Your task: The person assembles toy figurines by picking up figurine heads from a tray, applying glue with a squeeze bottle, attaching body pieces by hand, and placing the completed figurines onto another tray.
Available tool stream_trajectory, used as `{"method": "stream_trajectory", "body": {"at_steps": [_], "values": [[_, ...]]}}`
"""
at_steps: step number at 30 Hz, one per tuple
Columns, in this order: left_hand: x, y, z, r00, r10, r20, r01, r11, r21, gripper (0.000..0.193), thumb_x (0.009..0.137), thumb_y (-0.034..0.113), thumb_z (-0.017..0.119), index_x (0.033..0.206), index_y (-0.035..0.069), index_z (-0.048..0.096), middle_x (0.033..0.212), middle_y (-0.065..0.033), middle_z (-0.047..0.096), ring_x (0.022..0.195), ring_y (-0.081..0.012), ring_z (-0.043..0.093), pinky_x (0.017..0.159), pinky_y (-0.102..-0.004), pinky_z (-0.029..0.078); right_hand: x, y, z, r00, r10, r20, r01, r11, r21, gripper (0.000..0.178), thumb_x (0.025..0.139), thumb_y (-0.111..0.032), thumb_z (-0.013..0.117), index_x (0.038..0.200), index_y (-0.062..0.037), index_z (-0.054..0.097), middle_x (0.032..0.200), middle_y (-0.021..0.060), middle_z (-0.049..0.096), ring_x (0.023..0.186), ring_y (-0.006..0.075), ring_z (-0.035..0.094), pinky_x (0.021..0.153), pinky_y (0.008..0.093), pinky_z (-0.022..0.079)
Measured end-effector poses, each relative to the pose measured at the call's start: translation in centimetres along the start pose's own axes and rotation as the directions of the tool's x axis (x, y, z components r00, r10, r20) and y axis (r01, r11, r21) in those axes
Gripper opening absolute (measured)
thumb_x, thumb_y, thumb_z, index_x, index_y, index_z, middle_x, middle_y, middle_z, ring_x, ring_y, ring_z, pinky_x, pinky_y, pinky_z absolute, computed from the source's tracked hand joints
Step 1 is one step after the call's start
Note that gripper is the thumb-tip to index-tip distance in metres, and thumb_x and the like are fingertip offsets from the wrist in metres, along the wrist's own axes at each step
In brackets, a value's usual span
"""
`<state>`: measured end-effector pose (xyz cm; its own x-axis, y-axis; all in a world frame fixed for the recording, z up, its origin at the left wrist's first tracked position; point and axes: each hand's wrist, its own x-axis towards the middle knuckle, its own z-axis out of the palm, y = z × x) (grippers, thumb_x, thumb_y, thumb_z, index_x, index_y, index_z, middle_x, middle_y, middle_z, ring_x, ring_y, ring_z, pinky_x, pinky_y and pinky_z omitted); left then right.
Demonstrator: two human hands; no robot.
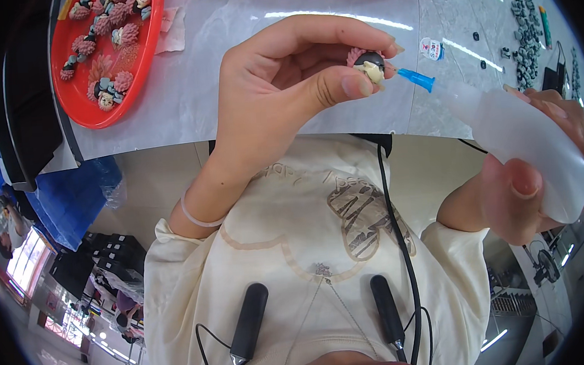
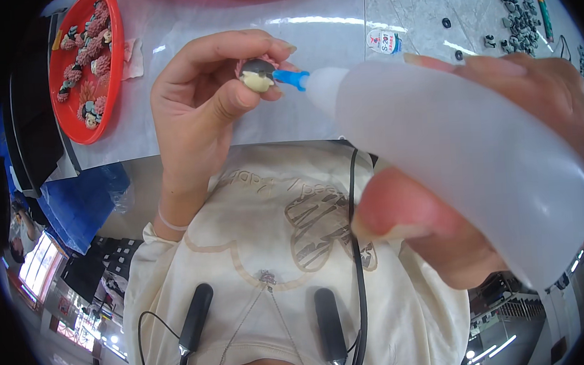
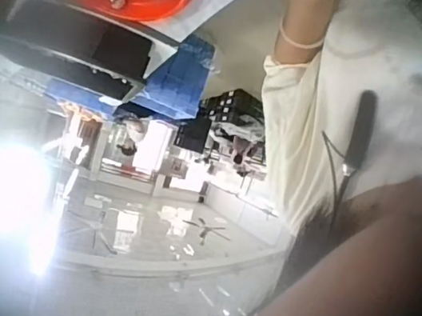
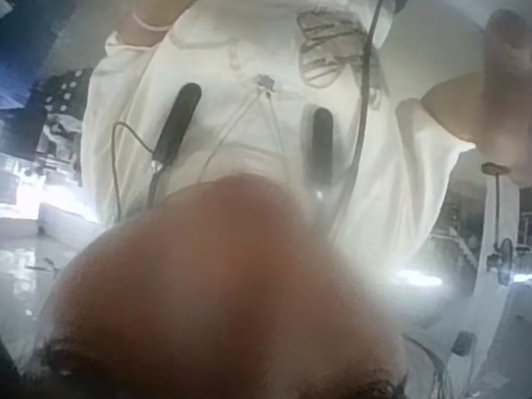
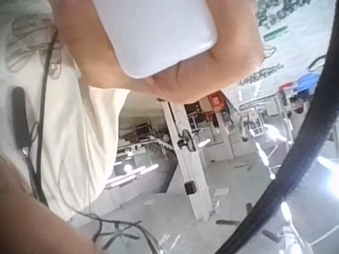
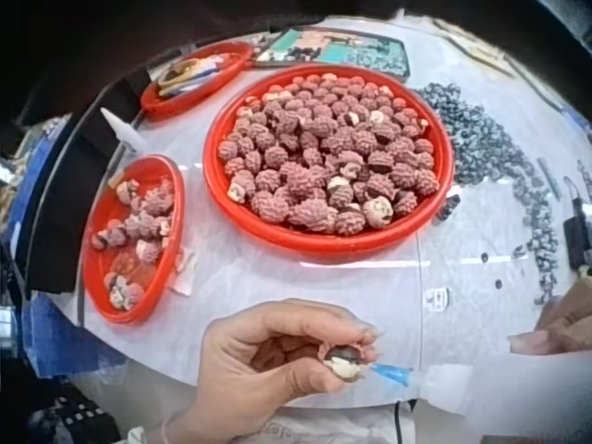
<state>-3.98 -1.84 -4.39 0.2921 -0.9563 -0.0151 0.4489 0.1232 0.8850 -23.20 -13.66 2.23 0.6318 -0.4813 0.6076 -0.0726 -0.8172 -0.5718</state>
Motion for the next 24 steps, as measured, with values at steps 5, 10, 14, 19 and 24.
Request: {"method": "stream_trajectory", "body": {"at_steps": [5,10,14,19,24], "values": [[0.1,0.0,-0.1,1.0,0.002,-0.009,-0.002,1.0,0.006,0.038,0.074,0.016,0.07,0.103,-0.003,0.055,0.098,-0.0171,0.061,0.084,-0.0223,0.062,0.071,-0.0275,0.053,-0.7,1.3,0.2,0.999,0.027,-0.047,-0.022,0.994,0.107,0.05,0.072,-0.028,0.066,0.097,0.0138,0.053,0.088,0.0256,0.055,0.073,0.0303,0.058,0.057,0.0309,0.049],[0.2,0.3,0.5,1.0,-0.014,-0.013,0.014,1.0,-0.023,0.038,0.074,0.017,0.07,0.102,-0.003,0.055,0.098,-0.0173,0.061,0.083,-0.0236,0.063,0.07,-0.0281,0.053,-1.1,1.4,-1.1,0.856,0.513,0.065,-0.501,0.794,0.343,0.048,0.076,-0.024,0.063,0.106,0.0096,0.047,0.1,0.0228,0.054,0.086,0.0296,0.057,0.07,0.0329,0.049],[0.0,0.3,0.4,0.997,-0.062,-0.053,0.062,0.998,-0.007,0.04,0.074,0.021,0.071,0.102,-0.003,0.055,0.097,-0.0168,0.059,0.084,-0.0233,0.062,0.07,-0.0279,0.052,-0.8,3.1,2.6,0.806,0.585,-0.091,-0.446,0.702,0.556,0.029,0.072,0.0,0.066,0.097,0.0047,0.052,0.091,0.0135,0.06,0.081,0.0182,0.058,0.074,0.0254,0.046],[-0.4,0.1,0.4,0.993,-0.083,-0.086,0.084,0.996,0.003,0.039,0.074,0.022,0.071,0.1,-0.001,0.054,0.097,-0.0147,0.058,0.083,-0.0214,0.061,0.069,-0.0264,0.05,-0.8,4.3,4.1,0.91,0.399,-0.115,-0.383,0.913,0.142,0.034,0.067,0.005,0.066,0.099,0.0005,0.057,0.094,0.0072,0.062,0.083,0.0137,0.057,0.076,0.0239,0.045],[-0.2,0.1,0.0,1.0,-0.03,-0.006,0.03,0.997,-0.068,0.028,0.077,0.006,0.066,0.1,-0.006,0.056,0.098,-0.0157,0.061,0.086,-0.0211,0.062,0.079,-0.0302,0.051,0.8,7.5,0.4,0.956,0.257,0.144,-0.259,0.966,-0.004,0.03,0.07,0.005,0.06,0.1,-0.0014,0.06,0.09,0.0063,0.063,0.078,0.0145,0.059,0.073,0.0248,0.046]]}}
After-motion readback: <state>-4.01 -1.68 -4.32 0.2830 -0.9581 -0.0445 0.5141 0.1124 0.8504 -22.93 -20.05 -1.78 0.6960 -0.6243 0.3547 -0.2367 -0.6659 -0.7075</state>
